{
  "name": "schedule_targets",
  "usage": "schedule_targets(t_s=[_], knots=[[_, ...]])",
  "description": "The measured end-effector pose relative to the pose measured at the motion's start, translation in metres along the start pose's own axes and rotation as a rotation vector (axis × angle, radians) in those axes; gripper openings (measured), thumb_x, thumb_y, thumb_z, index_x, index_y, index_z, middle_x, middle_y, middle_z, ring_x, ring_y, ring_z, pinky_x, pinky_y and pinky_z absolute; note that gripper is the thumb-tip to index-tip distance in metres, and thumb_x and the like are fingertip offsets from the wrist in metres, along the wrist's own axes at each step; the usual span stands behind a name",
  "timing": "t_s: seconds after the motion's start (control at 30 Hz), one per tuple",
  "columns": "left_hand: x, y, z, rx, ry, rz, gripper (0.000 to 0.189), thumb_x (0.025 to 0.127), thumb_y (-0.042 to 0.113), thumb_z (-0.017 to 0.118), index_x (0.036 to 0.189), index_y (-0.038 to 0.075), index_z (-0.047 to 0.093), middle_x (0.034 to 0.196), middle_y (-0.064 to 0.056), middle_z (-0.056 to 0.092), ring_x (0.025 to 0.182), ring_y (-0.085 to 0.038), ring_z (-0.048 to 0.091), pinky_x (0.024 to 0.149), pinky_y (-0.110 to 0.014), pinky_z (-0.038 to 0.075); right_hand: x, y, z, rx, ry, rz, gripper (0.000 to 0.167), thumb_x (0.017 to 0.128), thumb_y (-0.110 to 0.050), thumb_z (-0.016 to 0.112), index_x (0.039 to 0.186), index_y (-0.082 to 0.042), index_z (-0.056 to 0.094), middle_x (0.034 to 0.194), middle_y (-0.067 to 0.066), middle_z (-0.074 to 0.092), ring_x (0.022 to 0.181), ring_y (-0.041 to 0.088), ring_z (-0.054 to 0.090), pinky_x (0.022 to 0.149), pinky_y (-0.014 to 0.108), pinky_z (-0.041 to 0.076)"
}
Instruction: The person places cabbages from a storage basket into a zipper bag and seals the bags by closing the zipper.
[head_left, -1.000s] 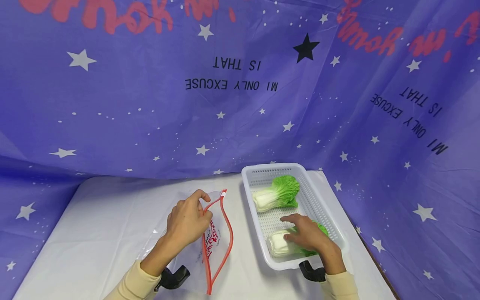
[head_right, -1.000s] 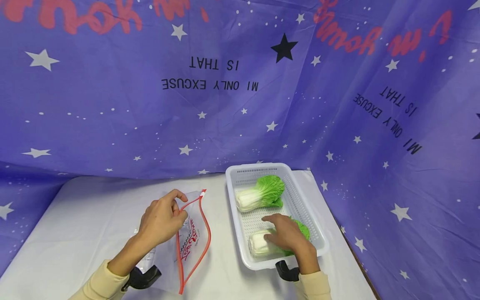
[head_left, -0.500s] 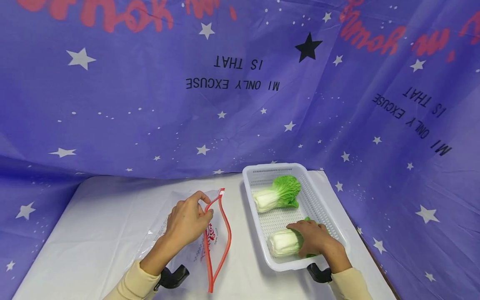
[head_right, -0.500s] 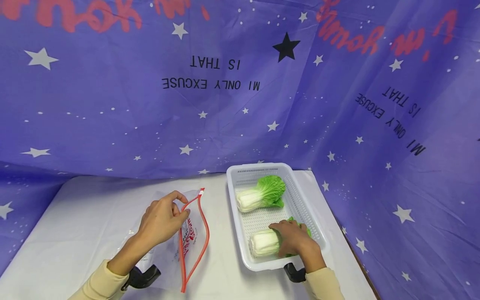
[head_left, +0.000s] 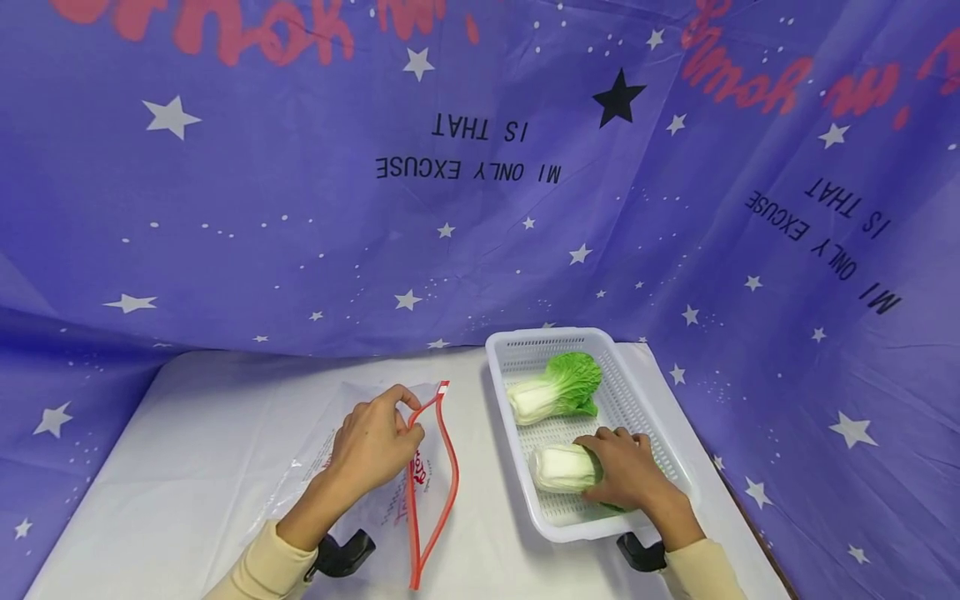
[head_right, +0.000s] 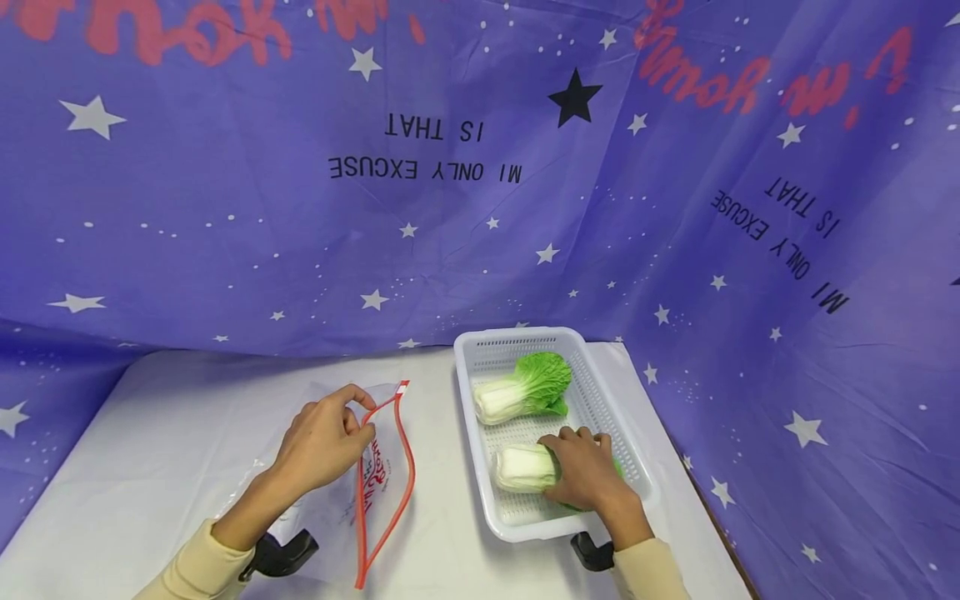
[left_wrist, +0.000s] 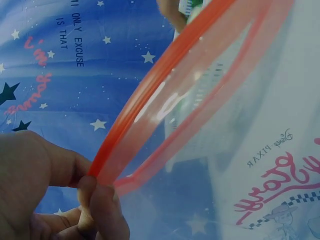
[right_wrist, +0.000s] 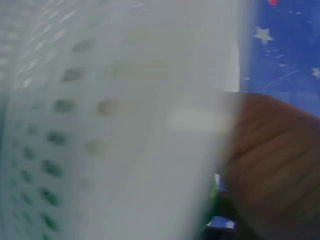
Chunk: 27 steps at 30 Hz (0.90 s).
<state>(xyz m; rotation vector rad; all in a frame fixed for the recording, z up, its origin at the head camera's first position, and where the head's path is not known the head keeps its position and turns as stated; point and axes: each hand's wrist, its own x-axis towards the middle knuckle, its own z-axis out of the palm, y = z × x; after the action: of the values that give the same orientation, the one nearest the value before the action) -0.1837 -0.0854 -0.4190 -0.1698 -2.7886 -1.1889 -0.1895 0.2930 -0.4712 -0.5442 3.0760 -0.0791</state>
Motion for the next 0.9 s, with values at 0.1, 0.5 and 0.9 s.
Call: schedule_targets(t_s=[0.1, 0.5, 0.9], knots=[[0.0, -0.001, -0.001, 0.001, -0.012, 0.0, 0.023, 0.08, 0.015, 0.064, 0.103, 0.018, 0.064, 0.054, 0.012, 0.053, 0.048, -0.012, 0.05, 0.045, -0.034, 0.039, 0.0, -0.005, -0.012, -0.004, 0.115, -0.031, 0.074, 0.059, -0.045, 0.088, 0.124, -0.019, 0.066, 0.1, -0.001, 0.058, 0.092, 0.025, 0.052, 0.08, 0.056, 0.035], [-0.001, 0.0, 0.0, -0.026, -0.051, 0.013, 0.024, 0.08, 0.015, 0.064, 0.104, 0.018, 0.064, 0.053, 0.011, 0.053, 0.046, -0.011, 0.049, 0.043, -0.033, 0.039, -0.008, -0.056, -0.076, -0.009, 0.261, -0.148, 0.077, 0.061, -0.06, 0.081, 0.124, -0.019, 0.066, 0.094, -0.006, 0.053, 0.08, 0.015, 0.049, 0.068, 0.037, 0.035], [-0.006, 0.003, -0.001, -0.042, -0.086, 0.073, 0.022, 0.08, 0.012, 0.067, 0.101, 0.017, 0.064, 0.054, 0.012, 0.052, 0.046, -0.008, 0.048, 0.043, -0.03, 0.038, -0.003, -0.109, -0.091, 0.033, 0.078, -0.315, 0.063, 0.067, -0.071, 0.072, 0.108, -0.022, 0.069, 0.088, -0.015, 0.054, 0.073, 0.005, 0.051, 0.059, 0.03, 0.044]])
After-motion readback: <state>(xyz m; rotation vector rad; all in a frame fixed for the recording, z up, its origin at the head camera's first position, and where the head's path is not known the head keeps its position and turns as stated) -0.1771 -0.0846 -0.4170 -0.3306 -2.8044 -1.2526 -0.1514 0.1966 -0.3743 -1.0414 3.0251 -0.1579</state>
